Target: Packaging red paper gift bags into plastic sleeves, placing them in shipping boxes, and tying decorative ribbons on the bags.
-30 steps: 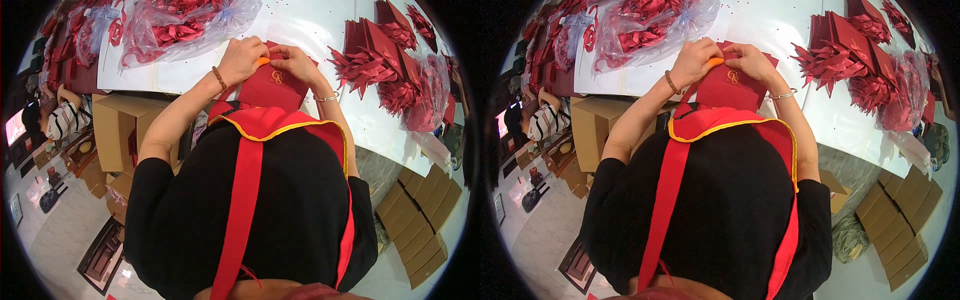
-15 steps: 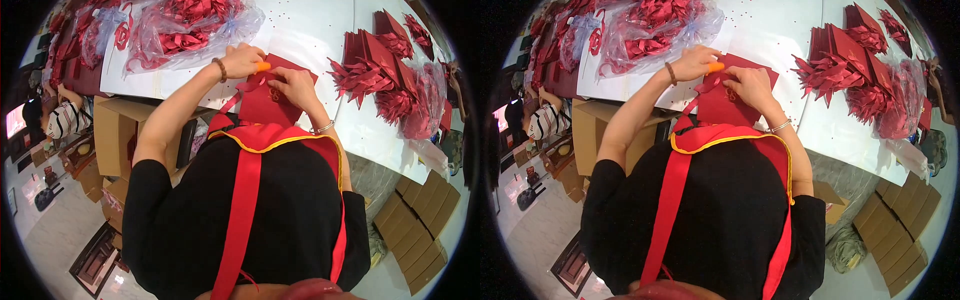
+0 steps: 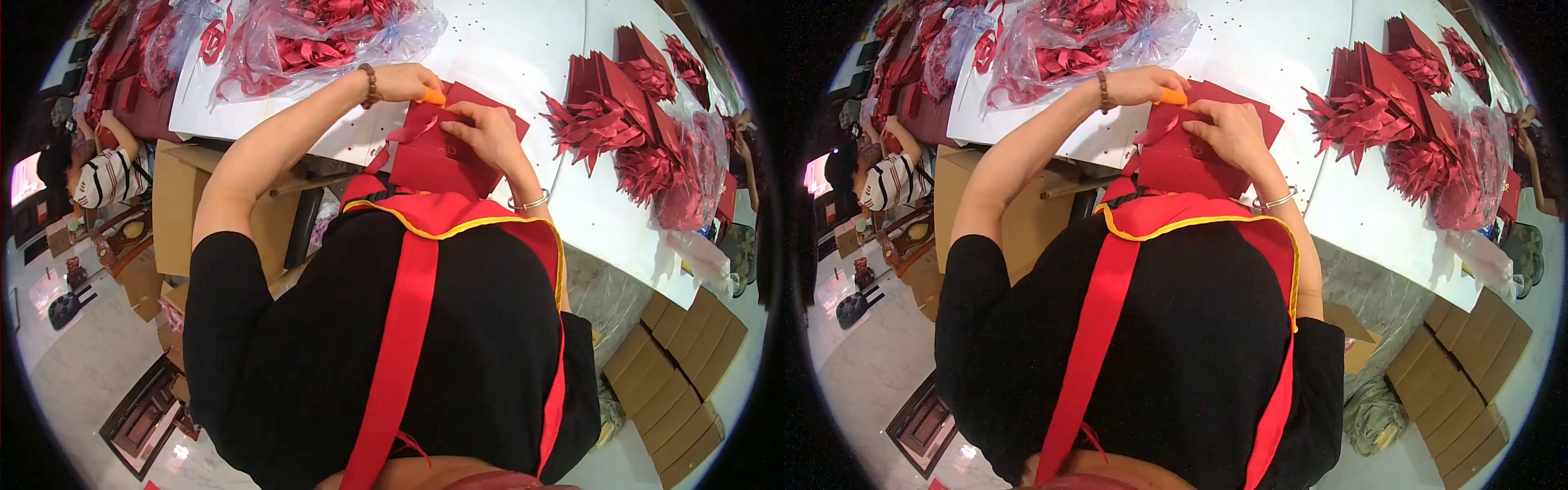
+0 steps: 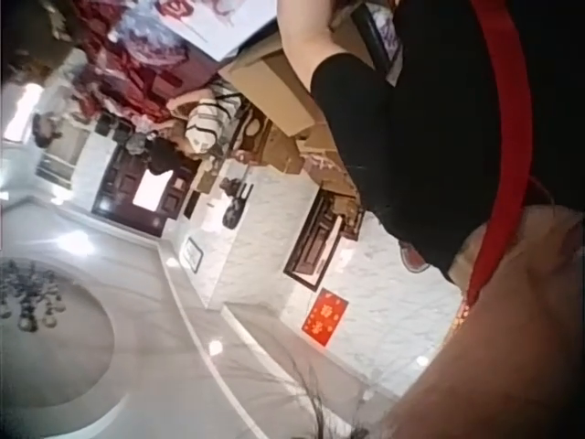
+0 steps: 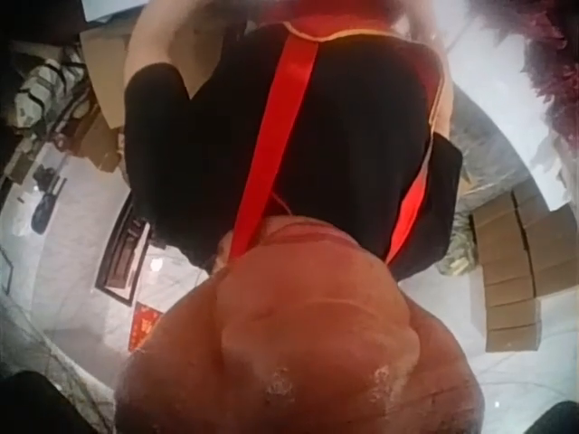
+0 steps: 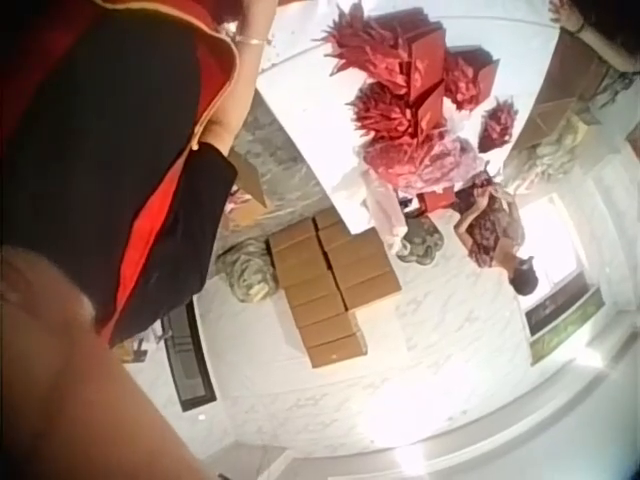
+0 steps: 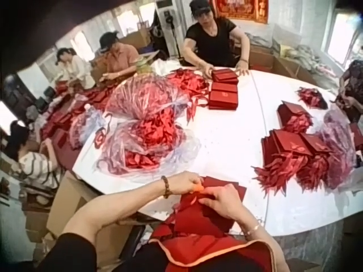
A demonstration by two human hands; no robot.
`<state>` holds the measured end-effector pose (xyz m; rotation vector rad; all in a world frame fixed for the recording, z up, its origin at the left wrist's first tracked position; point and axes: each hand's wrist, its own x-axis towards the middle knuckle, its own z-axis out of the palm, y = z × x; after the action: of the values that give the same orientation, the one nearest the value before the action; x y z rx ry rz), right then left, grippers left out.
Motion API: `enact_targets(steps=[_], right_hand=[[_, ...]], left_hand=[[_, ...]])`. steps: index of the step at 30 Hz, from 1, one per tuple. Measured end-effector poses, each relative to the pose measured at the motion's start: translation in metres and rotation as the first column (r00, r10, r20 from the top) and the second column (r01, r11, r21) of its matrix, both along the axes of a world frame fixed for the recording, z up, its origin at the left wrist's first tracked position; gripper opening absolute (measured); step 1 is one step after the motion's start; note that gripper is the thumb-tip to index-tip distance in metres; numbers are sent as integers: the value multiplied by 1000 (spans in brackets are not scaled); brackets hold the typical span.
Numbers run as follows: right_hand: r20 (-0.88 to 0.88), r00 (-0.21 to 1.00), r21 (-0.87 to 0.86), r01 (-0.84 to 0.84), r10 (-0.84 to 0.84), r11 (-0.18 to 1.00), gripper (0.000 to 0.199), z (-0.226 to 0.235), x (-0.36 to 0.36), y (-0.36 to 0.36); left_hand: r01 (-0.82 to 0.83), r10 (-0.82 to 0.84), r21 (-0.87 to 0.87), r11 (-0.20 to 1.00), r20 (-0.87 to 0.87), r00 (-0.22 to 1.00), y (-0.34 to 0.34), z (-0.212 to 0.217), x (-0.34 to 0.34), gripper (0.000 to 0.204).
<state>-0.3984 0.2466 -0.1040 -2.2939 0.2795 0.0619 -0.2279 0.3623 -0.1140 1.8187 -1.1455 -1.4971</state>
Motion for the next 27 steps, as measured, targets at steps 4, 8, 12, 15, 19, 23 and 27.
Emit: enact_targets(steps=[4, 8, 12, 15, 19, 23, 27], right_hand=[[49, 996, 15, -79, 78, 997, 22, 12, 3, 3], [24, 997, 162, -80, 77, 983, 19, 5, 2, -3], [45, 993, 116, -117, 112, 986, 17, 5, 2, -4], [91, 985, 129, -157, 146, 979, 17, 2, 3, -6], [141, 982, 21, -128, 124, 992, 20, 0, 11, -2], [-134, 991, 96, 2, 11, 995, 28, -4, 13, -10], [-16, 998, 47, 69, -68, 996, 27, -13, 14, -12]], left_hand=[[182, -186, -142, 973, -14, 983, 5, 18, 7, 23], [294, -300, -82, 952, -71, 951, -4, 23, 9, 19], [262, -274, -114, 958, -109, 956, -4, 16, 5, 12], [184, -167, -250, 951, 91, 982, -5, 2, 6, 13], [60, 144, -422, 905, 437, 888, -16, 1, 18, 18], [-462, 593, -385, 799, 375, 713, -6, -12, 13, 33], [-333, 389, -242, 911, 244, 888, 23, -20, -20, 20]])
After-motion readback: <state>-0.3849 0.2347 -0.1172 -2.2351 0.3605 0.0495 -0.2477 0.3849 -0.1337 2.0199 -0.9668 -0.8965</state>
